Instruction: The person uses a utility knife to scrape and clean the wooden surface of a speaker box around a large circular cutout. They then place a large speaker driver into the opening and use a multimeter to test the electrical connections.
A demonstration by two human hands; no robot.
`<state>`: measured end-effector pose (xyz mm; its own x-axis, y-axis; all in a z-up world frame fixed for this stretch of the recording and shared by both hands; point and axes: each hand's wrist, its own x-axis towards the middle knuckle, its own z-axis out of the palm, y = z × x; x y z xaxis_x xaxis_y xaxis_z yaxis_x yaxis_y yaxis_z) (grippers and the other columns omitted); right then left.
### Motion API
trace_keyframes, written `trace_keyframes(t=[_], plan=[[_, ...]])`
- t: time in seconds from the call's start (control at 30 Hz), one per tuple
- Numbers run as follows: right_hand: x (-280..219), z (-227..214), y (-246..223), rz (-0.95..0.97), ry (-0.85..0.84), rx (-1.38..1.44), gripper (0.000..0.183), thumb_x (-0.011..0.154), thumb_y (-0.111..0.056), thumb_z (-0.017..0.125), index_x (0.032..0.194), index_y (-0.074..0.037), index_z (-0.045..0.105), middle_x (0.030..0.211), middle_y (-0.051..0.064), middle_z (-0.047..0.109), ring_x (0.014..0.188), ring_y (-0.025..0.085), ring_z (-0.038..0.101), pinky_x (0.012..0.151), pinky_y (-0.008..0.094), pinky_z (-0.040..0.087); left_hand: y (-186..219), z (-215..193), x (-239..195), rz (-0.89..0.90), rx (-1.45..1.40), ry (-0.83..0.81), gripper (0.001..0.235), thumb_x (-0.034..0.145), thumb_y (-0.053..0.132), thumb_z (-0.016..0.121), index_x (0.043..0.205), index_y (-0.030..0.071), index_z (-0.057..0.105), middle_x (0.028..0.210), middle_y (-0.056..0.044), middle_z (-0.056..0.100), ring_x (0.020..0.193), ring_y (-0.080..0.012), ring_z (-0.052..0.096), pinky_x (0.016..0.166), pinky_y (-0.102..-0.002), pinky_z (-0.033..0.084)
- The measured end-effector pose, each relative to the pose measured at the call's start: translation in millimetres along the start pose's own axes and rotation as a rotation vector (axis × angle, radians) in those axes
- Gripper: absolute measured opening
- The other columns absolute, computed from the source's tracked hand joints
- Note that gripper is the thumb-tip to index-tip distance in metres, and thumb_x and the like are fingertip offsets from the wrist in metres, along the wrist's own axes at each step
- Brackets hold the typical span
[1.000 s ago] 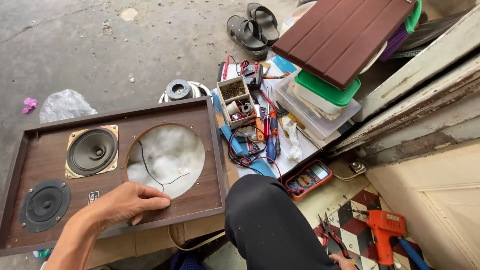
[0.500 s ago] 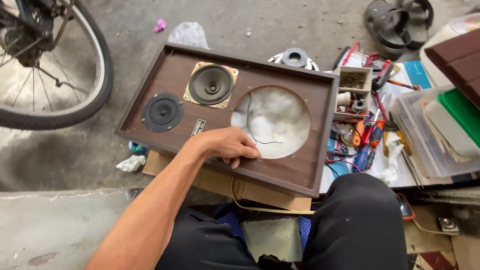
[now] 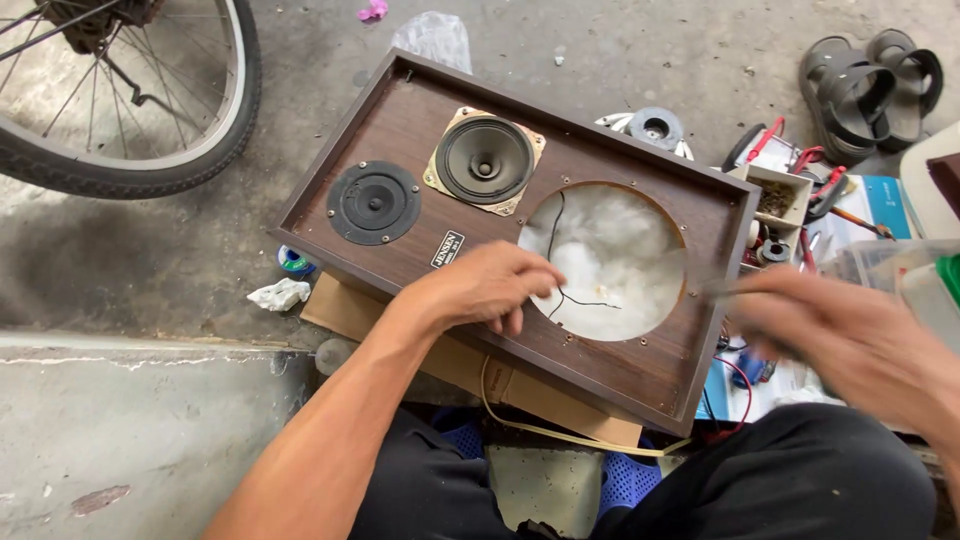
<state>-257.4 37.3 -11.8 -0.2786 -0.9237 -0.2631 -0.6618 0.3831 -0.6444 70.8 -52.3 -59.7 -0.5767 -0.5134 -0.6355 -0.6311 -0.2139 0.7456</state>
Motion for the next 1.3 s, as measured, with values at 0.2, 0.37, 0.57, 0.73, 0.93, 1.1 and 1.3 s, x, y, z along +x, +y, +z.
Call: trace_keyframes(t=[0.2,0.37,0.57,0.73,0.93,1.1,1.3], plan=[[68.3,79.3,-82.4,-0.293,-0.969,-0.641,0.042,0.111,-0.052,0.049,0.112,-0.026,0.082,0.094,-0.002,0.078,0.085,0.015,0.066,0.084,0.031,0.049,-7.3,10.6,-44.3,-0.088,0.122,0.480,0.036,0.109,0.039,0.054,0.131,0.020,0.074,0.134,-0.002,0.083,0.116,-0.0184,0.079,0.101,-0.040,0.063],[103.6,115.3,-50.2,-0.227,-0.963,-0.620,0.039,0.095,-0.071,0.072,0.106,-0.041,0.096,0.069,0.000,0.076,0.081,0.018,0.072,0.089,0.035,0.061,-15.5,27.1,-32.0,0.038,0.246,0.386,0.035,0.095,0.037,0.075,0.126,0.022,0.082,0.109,-0.004,0.087,0.110,-0.0333,0.080,0.098,-0.052,0.060],[105.0,106.2,-66.0,-0.219,-0.944,-0.569,0.033,0.092,-0.062,0.082,0.104,-0.037,0.099,0.073,0.001,0.084,0.084,0.018,0.079,0.093,0.035,0.064,-13.1,27.0,-7.4,-0.021,0.267,0.331,0.016,0.088,0.032,0.079,0.103,0.027,0.084,0.090,0.002,0.083,0.101,-0.0318,0.080,0.091,-0.047,0.060],[103.9,99.6,-70.2,-0.270,-0.946,-0.608,0.032,0.092,-0.065,0.081,0.102,-0.039,0.097,0.089,-0.001,0.092,0.094,0.023,0.084,0.100,0.040,0.065,-17.5,30.4,4.8,-0.027,0.239,0.316,0.011,0.086,0.030,0.083,0.095,0.025,0.083,0.082,0.002,0.081,0.094,-0.0301,0.080,0.086,-0.044,0.061],[107.1,96.4,-70.7,-0.326,-0.932,-0.609,0.033,0.094,-0.064,0.078,0.100,-0.037,0.095,0.104,-0.007,0.095,0.106,0.026,0.086,0.104,0.044,0.064,-19.4,30.8,9.6,-0.017,0.187,0.326,0.012,0.084,0.030,0.085,0.093,0.022,0.084,0.078,-0.002,0.079,0.090,-0.0323,0.080,0.082,-0.045,0.061],[109.9,98.7,-66.7,-0.347,-0.916,-0.594,0.033,0.093,-0.065,0.078,0.097,-0.037,0.095,0.103,-0.010,0.096,0.105,0.025,0.087,0.104,0.043,0.064,-23.9,33.3,11.8,-0.008,0.171,0.349,0.012,0.083,0.029,0.086,0.092,0.021,0.084,0.077,-0.003,0.079,0.088,-0.0323,0.080,0.081,-0.045,0.061],[114.3,97.2,-59.7,-0.357,-0.898,-0.578,0.032,0.092,-0.064,0.078,0.098,-0.038,0.096,0.105,-0.013,0.095,0.108,0.024,0.086,0.106,0.044,0.063,-17.0,34.9,10.2,-0.013,0.157,0.376,0.013,0.083,0.031,0.086,0.092,0.021,0.084,0.076,-0.002,0.079,0.086,-0.0319,0.080,0.080,-0.044,0.061]])
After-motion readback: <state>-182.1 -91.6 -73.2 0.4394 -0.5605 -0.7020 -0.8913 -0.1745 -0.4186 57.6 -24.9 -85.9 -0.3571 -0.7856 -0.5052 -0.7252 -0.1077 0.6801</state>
